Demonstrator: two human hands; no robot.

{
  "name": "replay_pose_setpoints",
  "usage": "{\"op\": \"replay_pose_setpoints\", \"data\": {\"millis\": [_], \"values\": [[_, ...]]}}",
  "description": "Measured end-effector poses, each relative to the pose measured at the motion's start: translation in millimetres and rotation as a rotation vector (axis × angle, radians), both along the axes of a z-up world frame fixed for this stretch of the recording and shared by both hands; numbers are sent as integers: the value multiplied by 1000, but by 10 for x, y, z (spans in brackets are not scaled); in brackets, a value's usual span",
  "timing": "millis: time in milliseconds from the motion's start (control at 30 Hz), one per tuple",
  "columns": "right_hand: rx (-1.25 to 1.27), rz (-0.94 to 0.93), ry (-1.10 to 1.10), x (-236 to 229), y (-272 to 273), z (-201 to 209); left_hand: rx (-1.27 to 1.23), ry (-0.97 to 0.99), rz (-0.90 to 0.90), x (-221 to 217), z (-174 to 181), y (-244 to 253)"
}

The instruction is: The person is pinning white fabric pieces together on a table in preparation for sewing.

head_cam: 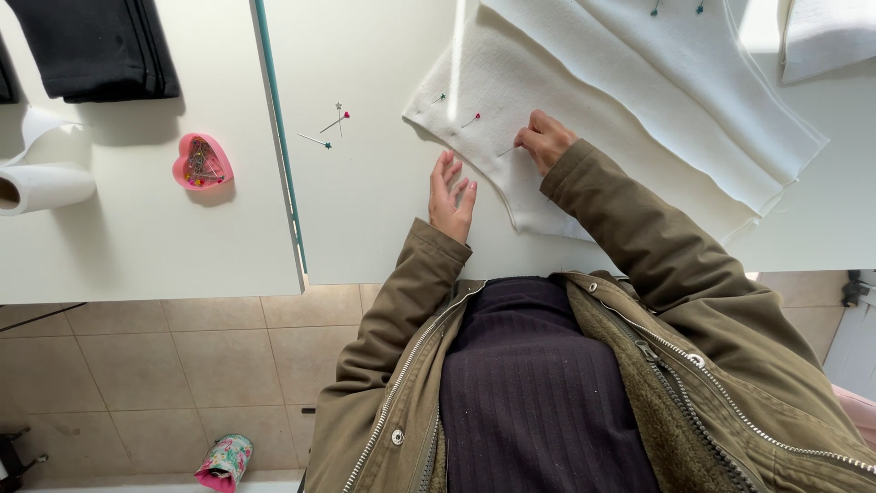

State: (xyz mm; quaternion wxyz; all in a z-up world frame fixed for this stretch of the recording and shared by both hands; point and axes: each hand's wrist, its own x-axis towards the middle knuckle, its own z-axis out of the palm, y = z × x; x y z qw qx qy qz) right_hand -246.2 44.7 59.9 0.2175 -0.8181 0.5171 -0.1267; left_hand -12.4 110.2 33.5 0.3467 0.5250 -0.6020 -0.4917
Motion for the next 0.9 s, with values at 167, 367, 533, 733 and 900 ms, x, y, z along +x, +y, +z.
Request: {"op": "replay_pose_setpoints", "data": {"millis": [167,367,533,733,900], "values": [[12,-21,-60,-49,67,-66,386,756,280,-207,-296,79],[-9,-61,-209,-153,71,-177,1003,892,155,-343,-682,73],[-25,-48,-220,-105,115,-147,615,547,302,-309,-223,-318],[-117,37,-80,54,149,-32,584,452,280,-335,-263,-268],[-60,-8,-158,101,94,-63,577,483,263,-280,-299,-289]]}}
